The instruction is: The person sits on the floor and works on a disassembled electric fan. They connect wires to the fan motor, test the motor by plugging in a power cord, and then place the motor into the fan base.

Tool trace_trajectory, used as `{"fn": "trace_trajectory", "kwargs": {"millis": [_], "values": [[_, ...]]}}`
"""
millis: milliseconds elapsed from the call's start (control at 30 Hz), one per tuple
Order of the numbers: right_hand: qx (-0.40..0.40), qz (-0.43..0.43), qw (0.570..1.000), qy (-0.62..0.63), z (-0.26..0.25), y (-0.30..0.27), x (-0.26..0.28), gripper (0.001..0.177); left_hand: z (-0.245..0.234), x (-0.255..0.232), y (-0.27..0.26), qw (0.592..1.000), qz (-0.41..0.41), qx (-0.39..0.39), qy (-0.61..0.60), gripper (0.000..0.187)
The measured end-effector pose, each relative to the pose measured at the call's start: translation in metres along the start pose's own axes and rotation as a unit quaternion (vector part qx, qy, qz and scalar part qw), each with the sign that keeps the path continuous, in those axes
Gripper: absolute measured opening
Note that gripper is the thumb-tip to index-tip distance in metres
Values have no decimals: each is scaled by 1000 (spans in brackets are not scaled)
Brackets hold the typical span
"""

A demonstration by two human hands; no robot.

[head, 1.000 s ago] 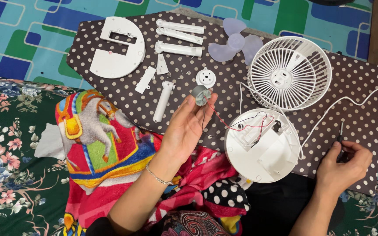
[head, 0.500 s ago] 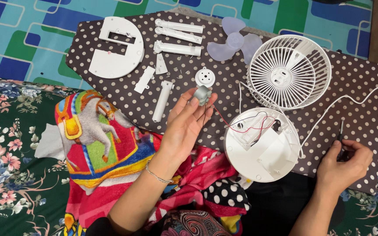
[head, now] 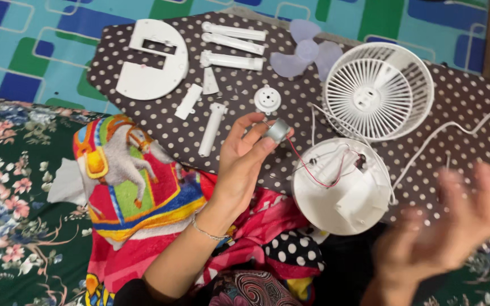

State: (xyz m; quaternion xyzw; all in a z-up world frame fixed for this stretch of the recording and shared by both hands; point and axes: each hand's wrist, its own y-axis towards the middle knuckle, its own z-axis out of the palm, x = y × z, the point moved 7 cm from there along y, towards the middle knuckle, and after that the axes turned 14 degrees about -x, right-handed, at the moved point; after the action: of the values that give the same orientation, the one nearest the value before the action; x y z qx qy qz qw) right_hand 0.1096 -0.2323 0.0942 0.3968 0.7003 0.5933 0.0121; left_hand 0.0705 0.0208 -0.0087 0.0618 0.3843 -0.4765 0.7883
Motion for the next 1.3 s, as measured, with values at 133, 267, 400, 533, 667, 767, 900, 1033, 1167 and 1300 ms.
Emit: {"fn": "trace_trajectory", "kwargs": {"millis": [133, 267, 400, 533, 667, 767, 900, 1033, 1167, 1300], "values": [[169, -38, 985, 12, 43, 4, 60, 46, 5, 0, -5, 1000, 7, 10, -7, 46], [228, -20, 972, 46, 70, 0, 76, 50, 1, -2, -9, 1000, 12, -11, 6, 48], [241, -13, 969, 63, 75, -6, 77, 51, -1, 0, -10, 1000, 3, -7, -5, 47], [251, -17, 966, 60, 79, -10, 76, 53, 2, 2, -11, 1000, -1, -6, -5, 46], [185, -3, 980, 74, 63, -1, 73, 60, 4, 1, -11, 1000, 0, -2, -16, 44], [127, 18, 991, 48, 45, 7, 67, 61, 3, 1, -11, 1000, -1, -5, -11, 43], [193, 7, 981, 22, 55, 1, 65, 57, 4, 1, -12, 1000, 3, -4, 1, 45], [235, 0, 971, 38, 68, -8, 71, 55, 4, 3, -13, 1000, -5, -7, 3, 45], [250, 2, 967, 53, 73, -10, 75, 58, 5, 3, -13, 1000, 1, -10, 10, 46], [257, 2, 965, 48, 75, -11, 76, 58, 5, 2, -13, 1000, 1, -9, 14, 45]]}}
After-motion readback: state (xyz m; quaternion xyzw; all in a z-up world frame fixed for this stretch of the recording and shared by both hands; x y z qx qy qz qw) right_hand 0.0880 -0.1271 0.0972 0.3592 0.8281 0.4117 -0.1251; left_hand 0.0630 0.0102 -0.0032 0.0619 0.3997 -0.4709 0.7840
